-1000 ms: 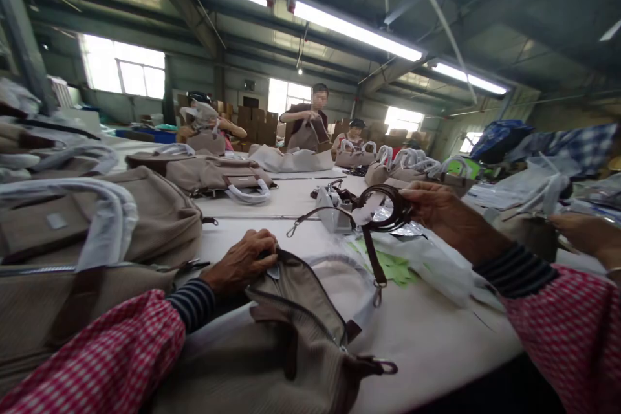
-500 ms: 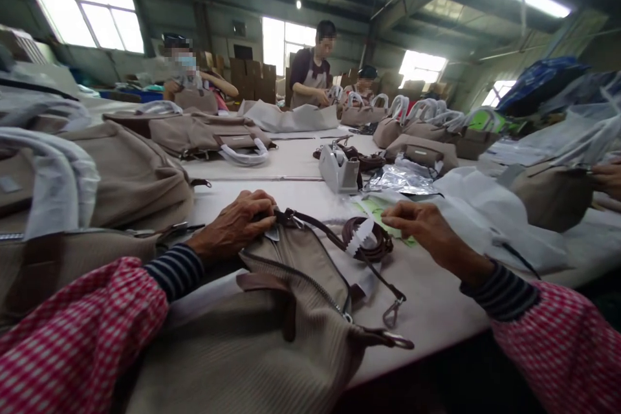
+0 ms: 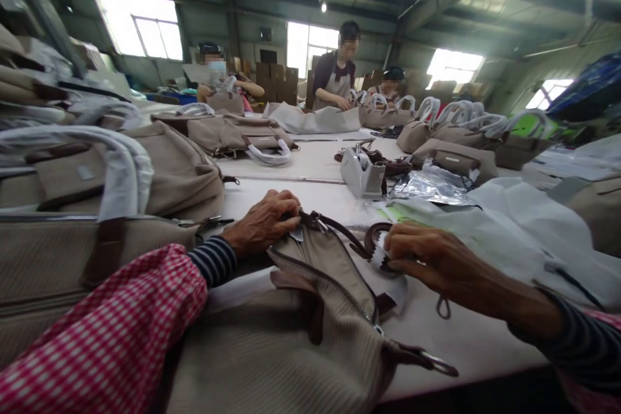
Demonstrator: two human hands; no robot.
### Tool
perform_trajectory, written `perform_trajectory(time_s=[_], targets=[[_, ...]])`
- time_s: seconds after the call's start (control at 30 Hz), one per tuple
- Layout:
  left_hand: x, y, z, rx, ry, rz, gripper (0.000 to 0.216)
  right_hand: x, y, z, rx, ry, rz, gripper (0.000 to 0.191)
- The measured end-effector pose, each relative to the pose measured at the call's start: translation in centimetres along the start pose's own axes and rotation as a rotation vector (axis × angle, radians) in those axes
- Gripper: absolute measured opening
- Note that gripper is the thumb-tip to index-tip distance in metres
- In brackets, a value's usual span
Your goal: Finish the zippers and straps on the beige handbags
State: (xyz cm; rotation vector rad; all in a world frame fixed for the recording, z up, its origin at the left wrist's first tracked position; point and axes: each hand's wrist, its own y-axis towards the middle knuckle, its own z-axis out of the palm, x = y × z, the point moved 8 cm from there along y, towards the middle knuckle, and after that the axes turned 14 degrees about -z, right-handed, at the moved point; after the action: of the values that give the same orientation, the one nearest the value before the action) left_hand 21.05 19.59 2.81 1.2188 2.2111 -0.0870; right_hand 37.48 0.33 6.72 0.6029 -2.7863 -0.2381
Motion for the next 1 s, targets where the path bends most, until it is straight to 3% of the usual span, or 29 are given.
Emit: perform_trajectory(time_s=[0.13,0.37,0.8,1.0], targets=[[-0.3,-0.1,-0.1,-0.017,0.014,0.010,0.018,-1.0,2.5,-1.2,-0.040,0.011,0.058,0.025],[-0.2,0.1,0.1,-0.023,0.083,0.015,0.016,-1.8,7.5,-0.2,0.050,-0.348,0.052,0.020],[0.0,0.3,0.2,-0.013,0.088,-0.003,0.015,-1.2,9.1,0.3,0.038,-0.307,0.074,0.017],[-0.2,0.2,0.2,0.000,0.079,-0.007,0.016,-1.8,8.4,0.1,0.022,-0.252,0.056,0.021]])
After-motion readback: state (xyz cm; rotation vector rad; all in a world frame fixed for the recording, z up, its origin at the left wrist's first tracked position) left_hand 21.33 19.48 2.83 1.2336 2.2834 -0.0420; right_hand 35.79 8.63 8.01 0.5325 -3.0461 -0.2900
